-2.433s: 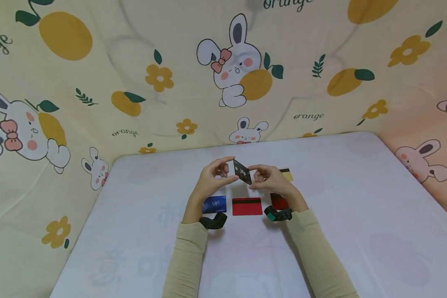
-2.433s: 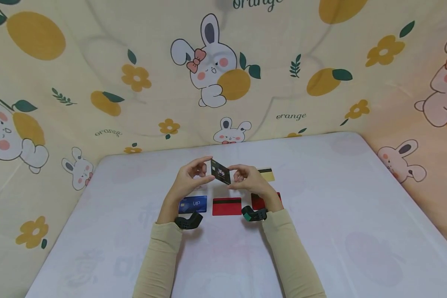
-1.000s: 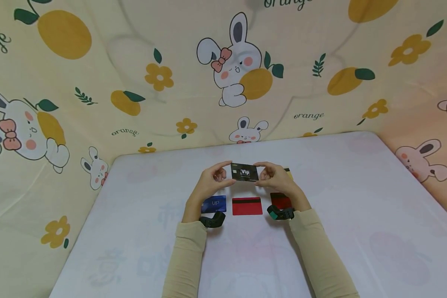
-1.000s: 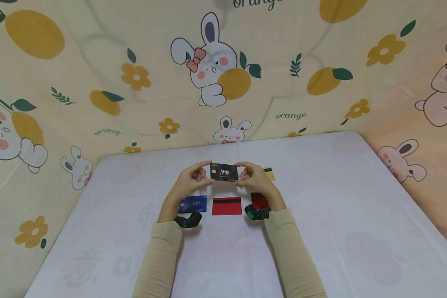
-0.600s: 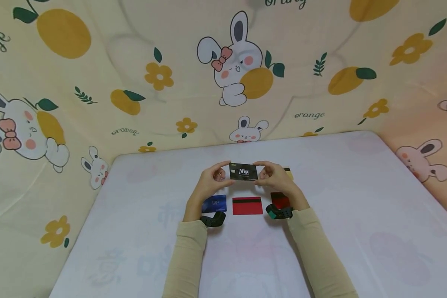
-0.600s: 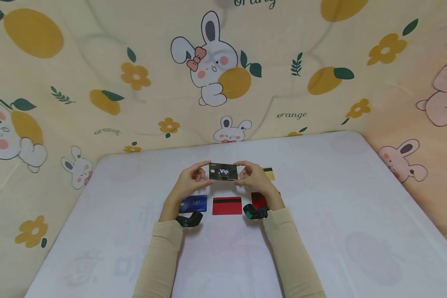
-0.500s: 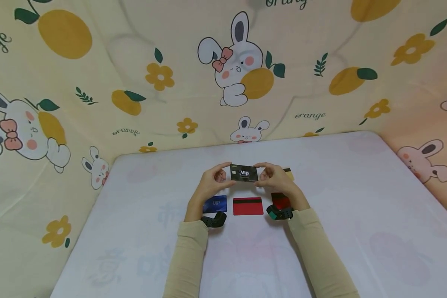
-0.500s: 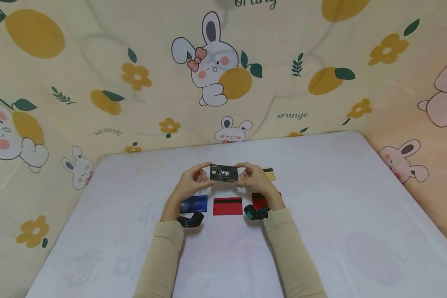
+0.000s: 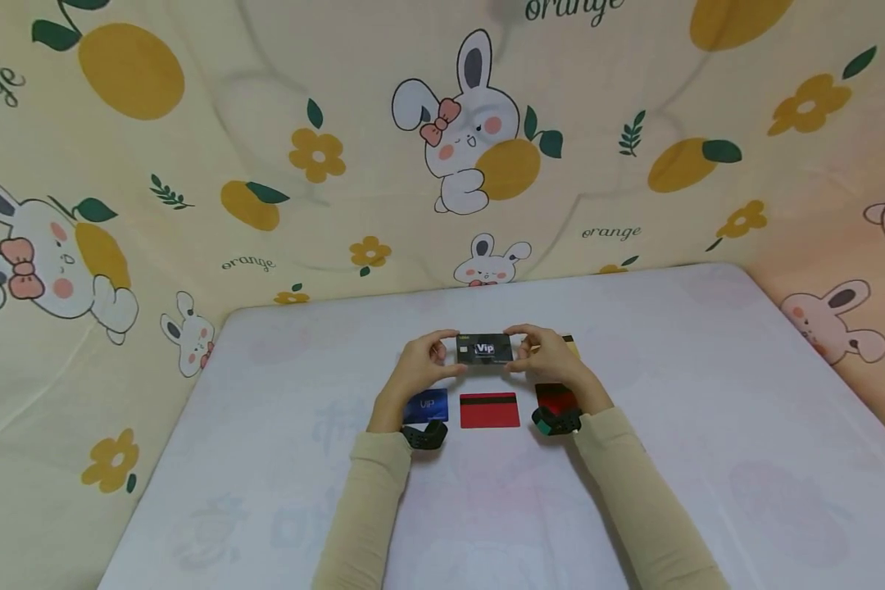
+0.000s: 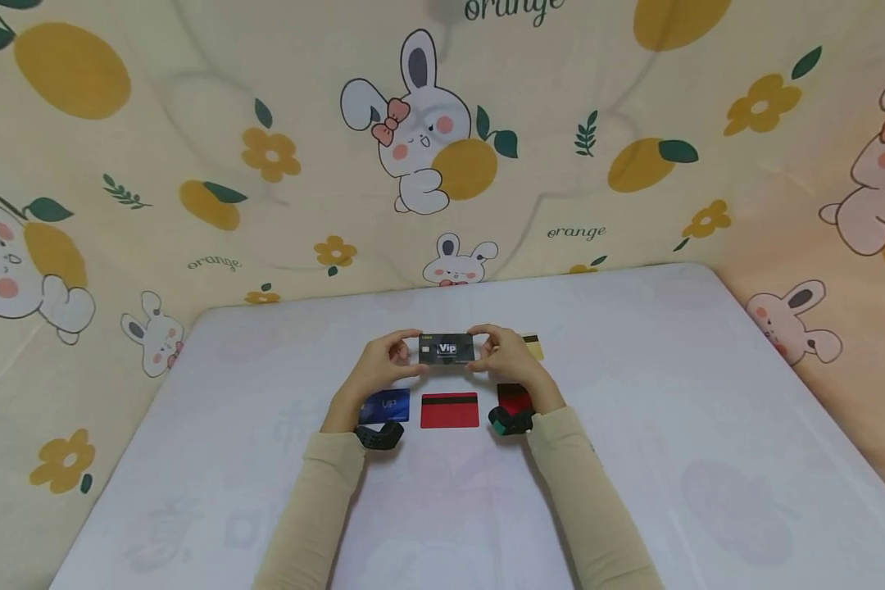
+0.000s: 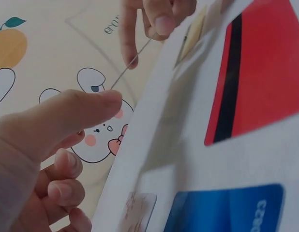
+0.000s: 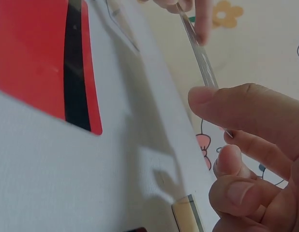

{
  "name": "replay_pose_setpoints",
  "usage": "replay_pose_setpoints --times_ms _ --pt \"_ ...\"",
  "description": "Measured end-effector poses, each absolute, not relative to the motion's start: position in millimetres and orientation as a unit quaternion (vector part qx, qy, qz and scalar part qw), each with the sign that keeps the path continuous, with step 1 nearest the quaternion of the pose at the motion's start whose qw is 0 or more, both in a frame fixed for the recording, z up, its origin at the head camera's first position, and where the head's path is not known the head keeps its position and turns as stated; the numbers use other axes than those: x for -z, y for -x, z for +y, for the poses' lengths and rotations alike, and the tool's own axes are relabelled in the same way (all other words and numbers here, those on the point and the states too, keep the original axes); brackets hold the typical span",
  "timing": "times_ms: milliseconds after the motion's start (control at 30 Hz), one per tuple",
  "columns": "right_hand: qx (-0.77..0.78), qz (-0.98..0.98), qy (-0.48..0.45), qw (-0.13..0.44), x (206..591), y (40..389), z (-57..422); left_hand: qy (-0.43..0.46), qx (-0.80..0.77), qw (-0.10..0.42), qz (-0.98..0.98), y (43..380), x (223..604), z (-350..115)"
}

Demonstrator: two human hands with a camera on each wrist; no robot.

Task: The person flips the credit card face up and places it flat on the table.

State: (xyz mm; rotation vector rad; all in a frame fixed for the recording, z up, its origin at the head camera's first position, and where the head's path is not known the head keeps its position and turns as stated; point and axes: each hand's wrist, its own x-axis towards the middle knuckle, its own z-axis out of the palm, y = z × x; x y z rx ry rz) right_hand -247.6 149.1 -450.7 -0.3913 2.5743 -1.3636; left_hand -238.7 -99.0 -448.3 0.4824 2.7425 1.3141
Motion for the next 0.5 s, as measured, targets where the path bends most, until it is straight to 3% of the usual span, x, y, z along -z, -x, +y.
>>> replay_pose_setpoints --times_ms 500 --pt "0.435 0.878 0.152 0.129 452.4 253.5 153.0 -0.162 -0.39 0.062 0.904 245.9 449.3 -101.6"
